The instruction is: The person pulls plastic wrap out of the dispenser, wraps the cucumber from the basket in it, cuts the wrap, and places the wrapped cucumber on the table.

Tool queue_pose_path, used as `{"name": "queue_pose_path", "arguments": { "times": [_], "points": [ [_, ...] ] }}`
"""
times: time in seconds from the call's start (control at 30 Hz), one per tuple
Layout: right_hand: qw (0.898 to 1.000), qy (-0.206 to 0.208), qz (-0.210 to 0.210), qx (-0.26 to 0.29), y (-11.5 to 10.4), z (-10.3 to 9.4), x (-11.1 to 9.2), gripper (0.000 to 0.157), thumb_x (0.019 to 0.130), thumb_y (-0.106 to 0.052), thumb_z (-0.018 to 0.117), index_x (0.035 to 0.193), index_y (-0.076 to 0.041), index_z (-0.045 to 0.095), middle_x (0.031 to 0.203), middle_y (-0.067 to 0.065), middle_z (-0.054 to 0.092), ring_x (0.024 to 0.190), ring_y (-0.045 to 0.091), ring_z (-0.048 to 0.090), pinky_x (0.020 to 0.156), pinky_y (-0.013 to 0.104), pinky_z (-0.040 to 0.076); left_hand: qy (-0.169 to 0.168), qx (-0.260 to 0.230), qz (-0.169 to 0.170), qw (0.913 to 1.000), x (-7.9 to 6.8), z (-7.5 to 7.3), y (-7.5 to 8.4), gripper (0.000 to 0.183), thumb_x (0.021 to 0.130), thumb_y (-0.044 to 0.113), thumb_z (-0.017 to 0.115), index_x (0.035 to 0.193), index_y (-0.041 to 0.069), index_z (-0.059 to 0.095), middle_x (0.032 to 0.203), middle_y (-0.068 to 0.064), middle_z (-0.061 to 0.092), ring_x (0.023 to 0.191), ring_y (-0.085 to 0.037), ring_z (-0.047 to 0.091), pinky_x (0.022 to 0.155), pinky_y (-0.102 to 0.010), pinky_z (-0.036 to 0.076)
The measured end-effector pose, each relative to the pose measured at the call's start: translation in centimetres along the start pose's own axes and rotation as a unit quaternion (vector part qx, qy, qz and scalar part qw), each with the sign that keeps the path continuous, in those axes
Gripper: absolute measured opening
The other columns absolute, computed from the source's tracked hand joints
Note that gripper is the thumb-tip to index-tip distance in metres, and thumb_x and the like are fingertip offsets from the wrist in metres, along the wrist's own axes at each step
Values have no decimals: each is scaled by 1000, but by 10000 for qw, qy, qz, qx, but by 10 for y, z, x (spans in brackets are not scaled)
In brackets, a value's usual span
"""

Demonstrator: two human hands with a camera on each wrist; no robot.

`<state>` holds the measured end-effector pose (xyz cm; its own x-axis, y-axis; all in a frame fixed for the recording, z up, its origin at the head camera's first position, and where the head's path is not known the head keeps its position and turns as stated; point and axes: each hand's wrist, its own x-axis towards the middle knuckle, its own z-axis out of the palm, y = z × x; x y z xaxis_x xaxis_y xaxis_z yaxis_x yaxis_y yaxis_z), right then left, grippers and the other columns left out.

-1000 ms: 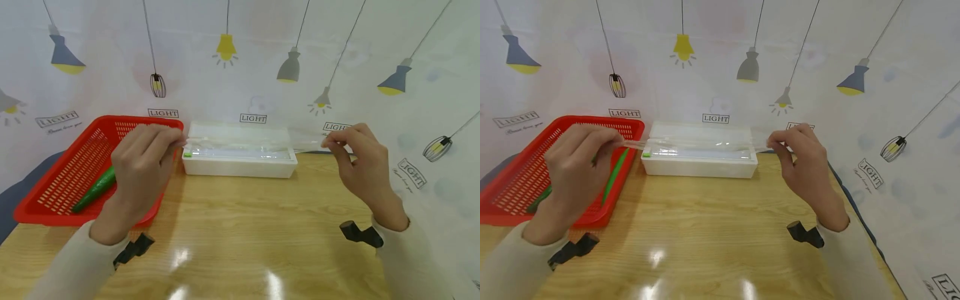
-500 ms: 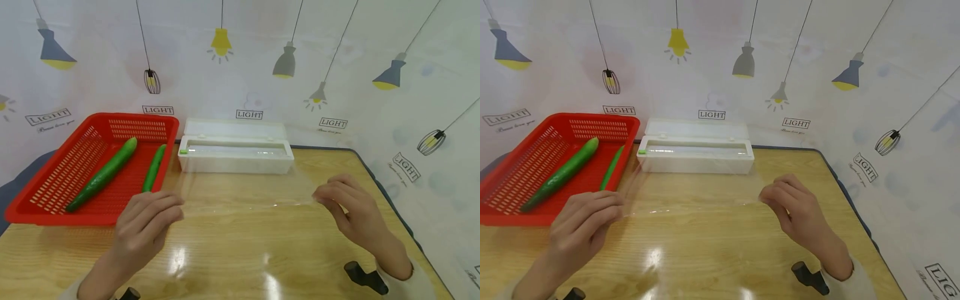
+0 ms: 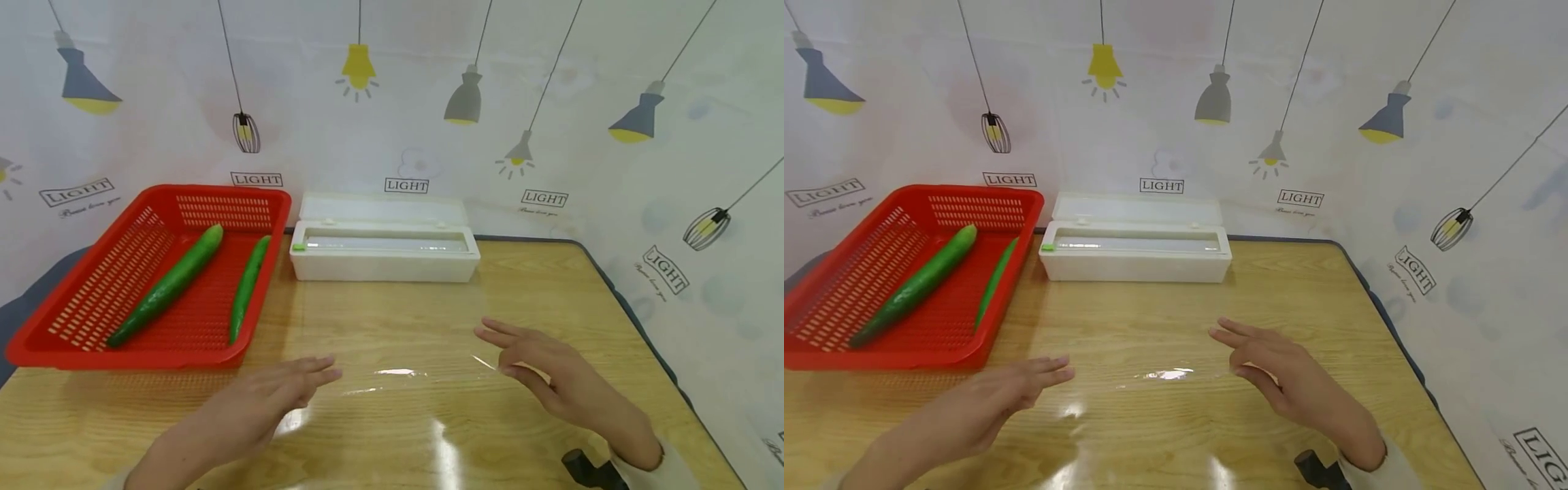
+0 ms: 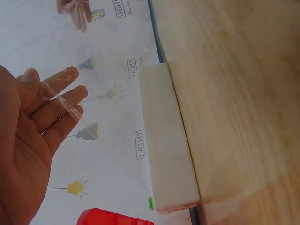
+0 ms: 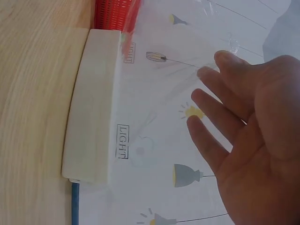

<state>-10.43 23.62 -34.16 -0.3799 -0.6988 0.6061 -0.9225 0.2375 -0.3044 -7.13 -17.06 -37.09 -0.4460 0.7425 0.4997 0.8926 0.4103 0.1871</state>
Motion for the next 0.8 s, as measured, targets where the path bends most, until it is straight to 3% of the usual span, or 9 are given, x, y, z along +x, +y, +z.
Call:
{"name": "queue_pose_path", "arguments": {
  "times": [0.17, 0.27, 0.37, 0.5, 0.57, 0.67, 0.8],
  "points": [
    [9963, -590, 403, 468, 11, 9, -20, 11, 98, -10, 53, 105, -15, 60, 130, 13, 58, 123, 25, 51, 98, 21, 39, -598, 17, -453, 9972, -10, 6, 0, 40, 105, 22, 38, 144, 17, 42, 141, 1, 49, 124, -19, 50, 95, -36, 45],
    [9913, -979, 697, 541, 12, 15, -25, 22, 92, -2, 60, 107, -19, 60, 127, 9, 60, 119, 23, 55, 95, 20, 41, -1326, -16, -894, 9871, -15, 9, 1, 52, 100, 16, 48, 149, 23, 33, 145, 4, 43, 128, -20, 46, 94, -43, 45],
    [9884, -1239, 792, 369, 16, 25, -29, 31, 88, 1, 64, 112, -19, 62, 124, 8, 63, 113, 22, 59, 90, 18, 44, -1932, -53, -1370, 9715, -20, 13, 2, 68, 95, 15, 57, 152, 30, 24, 150, 7, 36, 133, -20, 40, 97, -45, 42],
    [9846, -1440, 952, 289, 20, 36, -32, 30, 90, -2, 63, 116, -16, 64, 122, 9, 64, 106, 21, 63, 86, 17, 46, -2094, -144, -1569, 9651, -24, 17, 1, 76, 88, 13, 66, 151, 29, 27, 149, 5, 37, 132, -22, 40, 98, -46, 41],
    [9826, -1517, 1015, 346, 23, 39, -34, 26, 91, -3, 62, 115, -15, 64, 121, 9, 64, 105, 21, 63, 85, 17, 46, -2082, -164, -1529, 9659, -24, 20, -1, 73, 87, 11, 65, 150, 26, 32, 147, 3, 40, 130, -23, 43, 97, -47, 42],
    [9819, -1552, 1013, 384, 27, 43, -38, 26, 92, -1, 60, 115, -12, 64, 121, 9, 64, 104, 21, 63, 86, 16, 45, -2132, -155, -1495, 9654, -25, 23, -3, 67, 89, 12, 63, 149, 24, 34, 145, 0, 43, 128, -23, 46, 96, -46, 43],
    [9836, -1499, 974, 236, 31, 50, -42, 33, 89, 1, 63, 121, -9, 64, 120, 9, 64, 107, 21, 62, 90, 17, 44, -2328, -318, -1625, 9583, -27, 27, -5, 67, 92, 13, 60, 151, 23, 30, 150, -1, 37, 132, -24, 41, 99, -45, 40]
  ]
}}
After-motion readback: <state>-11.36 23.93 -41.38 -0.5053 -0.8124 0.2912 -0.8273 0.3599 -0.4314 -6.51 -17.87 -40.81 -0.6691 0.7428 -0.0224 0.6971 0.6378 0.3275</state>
